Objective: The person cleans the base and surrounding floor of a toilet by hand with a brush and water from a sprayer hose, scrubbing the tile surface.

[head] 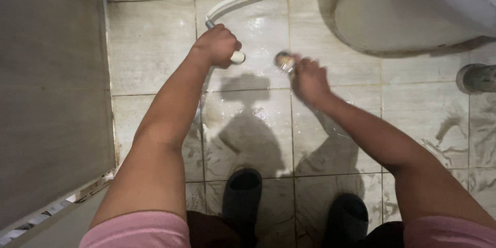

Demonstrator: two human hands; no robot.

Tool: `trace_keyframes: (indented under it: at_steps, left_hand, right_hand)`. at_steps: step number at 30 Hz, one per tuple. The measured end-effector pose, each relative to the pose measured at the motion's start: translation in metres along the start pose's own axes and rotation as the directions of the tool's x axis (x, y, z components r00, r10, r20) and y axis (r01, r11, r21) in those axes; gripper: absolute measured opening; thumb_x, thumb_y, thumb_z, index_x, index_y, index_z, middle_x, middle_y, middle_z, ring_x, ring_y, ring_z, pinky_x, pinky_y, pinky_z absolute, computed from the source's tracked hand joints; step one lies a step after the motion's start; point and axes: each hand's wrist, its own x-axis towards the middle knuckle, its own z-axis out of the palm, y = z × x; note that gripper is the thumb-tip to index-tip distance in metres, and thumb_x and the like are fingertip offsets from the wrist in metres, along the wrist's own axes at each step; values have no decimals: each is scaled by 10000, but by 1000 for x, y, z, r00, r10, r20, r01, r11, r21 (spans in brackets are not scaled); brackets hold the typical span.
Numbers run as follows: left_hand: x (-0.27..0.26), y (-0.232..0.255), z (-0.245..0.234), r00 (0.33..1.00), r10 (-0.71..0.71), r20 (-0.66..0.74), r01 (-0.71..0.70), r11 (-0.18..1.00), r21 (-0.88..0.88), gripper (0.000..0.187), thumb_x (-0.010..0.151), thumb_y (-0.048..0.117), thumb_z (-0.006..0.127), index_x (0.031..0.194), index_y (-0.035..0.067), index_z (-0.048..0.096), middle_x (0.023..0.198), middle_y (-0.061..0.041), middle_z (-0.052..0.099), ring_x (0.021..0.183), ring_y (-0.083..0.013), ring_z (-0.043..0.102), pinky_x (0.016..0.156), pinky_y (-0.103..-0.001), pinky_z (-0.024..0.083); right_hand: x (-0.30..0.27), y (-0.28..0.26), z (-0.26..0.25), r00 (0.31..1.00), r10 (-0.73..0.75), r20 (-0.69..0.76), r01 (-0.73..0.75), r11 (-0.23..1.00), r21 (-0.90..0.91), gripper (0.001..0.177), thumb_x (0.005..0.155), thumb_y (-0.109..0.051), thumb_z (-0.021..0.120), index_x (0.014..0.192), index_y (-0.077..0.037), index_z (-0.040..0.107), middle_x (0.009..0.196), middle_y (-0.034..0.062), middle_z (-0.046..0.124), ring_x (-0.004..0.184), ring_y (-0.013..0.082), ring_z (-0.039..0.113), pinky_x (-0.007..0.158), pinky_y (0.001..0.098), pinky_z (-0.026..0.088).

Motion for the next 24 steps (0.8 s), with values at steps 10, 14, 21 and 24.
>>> trace_keyframes:
  at_steps: [10,14,21,24]
  left_hand:
    - [44,42,1,998,57,-26,-60,988,-139,200,705,172,780,903,144,778,912,-131,741,923,-374,641,849,-460,506]
    - [61,66,3,989,145,-11,-146,984,-100,144,722,197,774,852,136,761,881,-123,742,901,-340,679,848,-455,513]
    - [91,119,2,973,229,-19,-230,967,-112,115,734,213,767,827,147,759,824,-111,739,832,-336,696,782,-470,525]
    - [106,139,0,968,249,-37,-251,961,-115,156,718,227,777,848,143,754,810,-124,737,810,-347,695,768,-472,528]
  right_hand:
    - [-12,4,18,987,128,-97,-125,991,39,658,922,-218,650,1494,5,413,1178,217,589,1001,393,570,793,584,446]
    - [-59,-17,14,994,111,-17,-107,983,152,638,912,-215,660,1488,-41,443,1178,177,595,1041,385,562,817,574,441]
    - [-109,29,19,956,286,-61,-271,945,181,659,887,-217,675,1484,-47,455,1156,190,619,997,387,591,802,561,466]
    - [-118,76,22,919,374,-125,-354,922,157,653,927,-245,678,1493,-19,445,1156,217,618,977,421,591,749,584,475]
